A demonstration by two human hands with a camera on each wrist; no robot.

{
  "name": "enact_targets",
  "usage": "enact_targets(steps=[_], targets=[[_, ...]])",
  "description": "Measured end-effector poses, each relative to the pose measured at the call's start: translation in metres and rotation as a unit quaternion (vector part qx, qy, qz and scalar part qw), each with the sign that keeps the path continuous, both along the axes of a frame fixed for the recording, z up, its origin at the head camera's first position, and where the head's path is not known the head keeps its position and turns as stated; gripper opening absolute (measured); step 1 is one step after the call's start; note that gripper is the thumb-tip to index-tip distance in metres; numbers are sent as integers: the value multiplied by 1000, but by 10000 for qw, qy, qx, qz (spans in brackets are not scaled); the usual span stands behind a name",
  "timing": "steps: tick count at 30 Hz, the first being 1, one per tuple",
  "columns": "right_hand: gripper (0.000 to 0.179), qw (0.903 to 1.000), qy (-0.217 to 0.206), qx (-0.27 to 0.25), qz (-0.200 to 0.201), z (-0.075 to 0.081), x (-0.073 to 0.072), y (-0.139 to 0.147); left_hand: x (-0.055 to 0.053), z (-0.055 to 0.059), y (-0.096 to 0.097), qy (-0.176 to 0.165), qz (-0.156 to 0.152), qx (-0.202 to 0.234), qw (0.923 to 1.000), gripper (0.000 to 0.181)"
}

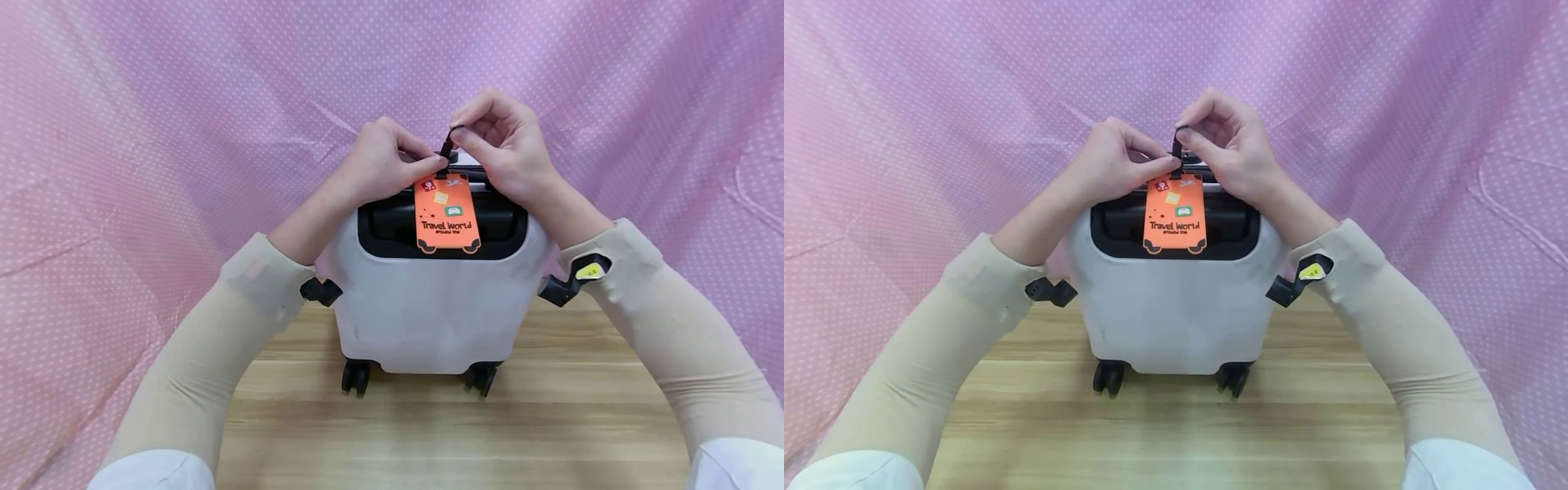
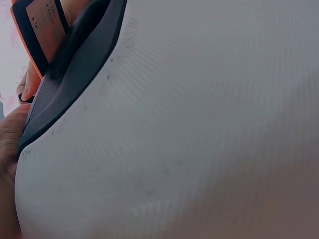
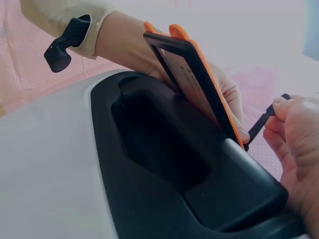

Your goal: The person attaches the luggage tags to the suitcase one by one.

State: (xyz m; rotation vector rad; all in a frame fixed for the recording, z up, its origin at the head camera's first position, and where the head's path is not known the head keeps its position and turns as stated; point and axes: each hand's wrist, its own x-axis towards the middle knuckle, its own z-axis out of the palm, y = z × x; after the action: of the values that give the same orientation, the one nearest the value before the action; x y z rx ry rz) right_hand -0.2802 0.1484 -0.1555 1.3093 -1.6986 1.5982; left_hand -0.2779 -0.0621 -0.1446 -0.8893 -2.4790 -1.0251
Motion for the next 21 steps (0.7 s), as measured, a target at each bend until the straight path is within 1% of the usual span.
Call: enact_targets(steps=[8,12,15,17,18,19,20,21], targets=[[9,9997,97,-216,94,1,4,-4,2,3,-1,-76,116,-153,9998,20],[8,9995,142,-262,69,2,2,-7,2,6,-4,-164,236,-297,9991,21],[7,9994,142,-258,-160,2,-2,-8,1,7,-5,-215,336,-400,9984,22],[8,9991,113,-256,-315,2,-5,-8,0,6,-6,-108,345,-505,9981,23],[9,9987,45,-218,-458,3,-6,-7,0,4,-6,-37,335,-560,9979,23],[10,9978,-89,-155,-638,3,-5,-5,1,2,-7,75,312,-612,9976,24],[10,9952,-235,-1,-951,4,-3,-1,3,0,-8,243,266,-652,9972,26],[12,9904,-392,218,-1310,4,1,4,6,-4,-11,449,223,-689,9964,28]])
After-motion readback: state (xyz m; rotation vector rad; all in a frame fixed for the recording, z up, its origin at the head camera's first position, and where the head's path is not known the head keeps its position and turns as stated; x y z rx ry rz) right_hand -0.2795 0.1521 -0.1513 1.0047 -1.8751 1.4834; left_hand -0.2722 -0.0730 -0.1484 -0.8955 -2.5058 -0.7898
